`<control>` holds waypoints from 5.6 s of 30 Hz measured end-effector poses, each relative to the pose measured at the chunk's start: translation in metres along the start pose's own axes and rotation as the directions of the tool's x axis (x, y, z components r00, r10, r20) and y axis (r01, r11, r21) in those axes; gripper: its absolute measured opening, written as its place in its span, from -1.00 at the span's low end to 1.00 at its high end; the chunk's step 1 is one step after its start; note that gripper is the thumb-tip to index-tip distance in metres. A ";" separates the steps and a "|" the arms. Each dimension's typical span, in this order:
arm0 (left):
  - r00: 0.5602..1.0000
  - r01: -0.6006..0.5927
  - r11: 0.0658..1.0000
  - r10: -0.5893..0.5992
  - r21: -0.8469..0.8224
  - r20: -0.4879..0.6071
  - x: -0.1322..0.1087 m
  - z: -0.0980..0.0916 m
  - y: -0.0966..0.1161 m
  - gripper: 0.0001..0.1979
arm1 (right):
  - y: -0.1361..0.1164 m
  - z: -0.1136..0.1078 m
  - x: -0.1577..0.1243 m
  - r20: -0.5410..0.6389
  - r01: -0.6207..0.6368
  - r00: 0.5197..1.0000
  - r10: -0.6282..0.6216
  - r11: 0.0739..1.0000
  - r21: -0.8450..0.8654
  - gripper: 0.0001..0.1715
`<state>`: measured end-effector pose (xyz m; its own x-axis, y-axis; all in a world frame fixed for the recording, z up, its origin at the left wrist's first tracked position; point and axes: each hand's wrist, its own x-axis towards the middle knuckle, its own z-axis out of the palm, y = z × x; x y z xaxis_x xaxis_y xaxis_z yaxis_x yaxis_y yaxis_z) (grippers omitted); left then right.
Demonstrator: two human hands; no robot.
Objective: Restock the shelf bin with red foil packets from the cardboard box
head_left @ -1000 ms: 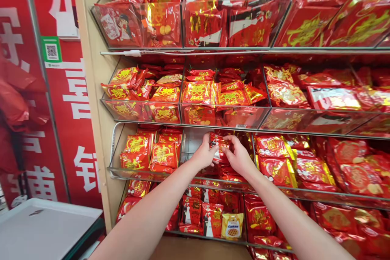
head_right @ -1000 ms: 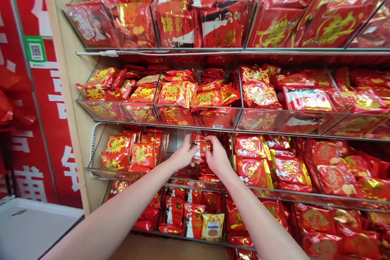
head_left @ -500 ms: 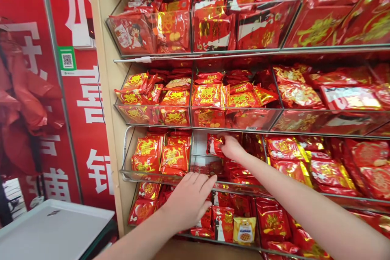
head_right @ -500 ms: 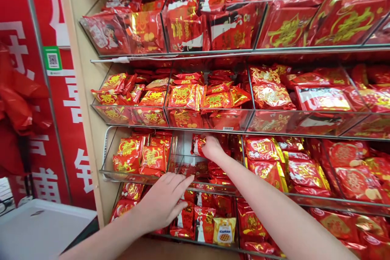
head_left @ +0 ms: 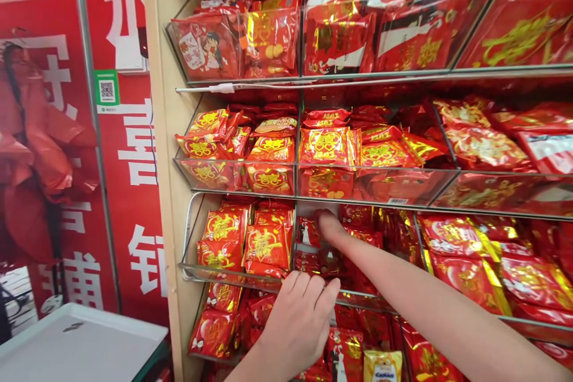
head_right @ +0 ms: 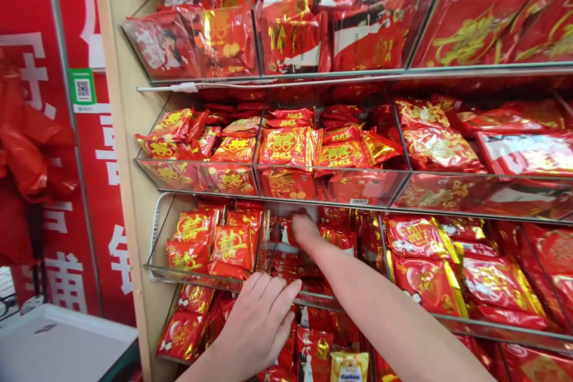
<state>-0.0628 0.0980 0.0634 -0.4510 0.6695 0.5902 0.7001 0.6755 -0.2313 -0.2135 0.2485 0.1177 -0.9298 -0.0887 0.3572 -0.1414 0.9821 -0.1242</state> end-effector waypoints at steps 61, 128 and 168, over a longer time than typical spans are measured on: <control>0.997 0.039 0.999 -0.038 0.019 -0.071 0.007 -0.002 0.008 -0.61 | 0.047 -0.107 -0.153 0.226 0.296 0.931 -0.287 0.955 -0.006 -0.72; 0.983 0.033 0.999 -0.034 -0.008 -0.180 0.030 0.017 0.033 -0.74 | -0.013 -0.055 -0.036 0.032 -0.201 0.979 0.200 0.936 0.290 -0.71; 0.945 0.019 1.000 -0.018 0.001 -0.328 0.031 0.028 0.033 -0.75 | -0.002 0.000 -0.007 0.019 -0.334 0.941 0.338 0.916 0.223 -0.48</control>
<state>-0.0689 0.1498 0.0527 -0.2569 0.5191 0.8152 0.6910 0.6884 -0.2206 -0.2067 0.2474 0.1150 -0.9290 0.2459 0.2767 0.1050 0.8919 -0.4399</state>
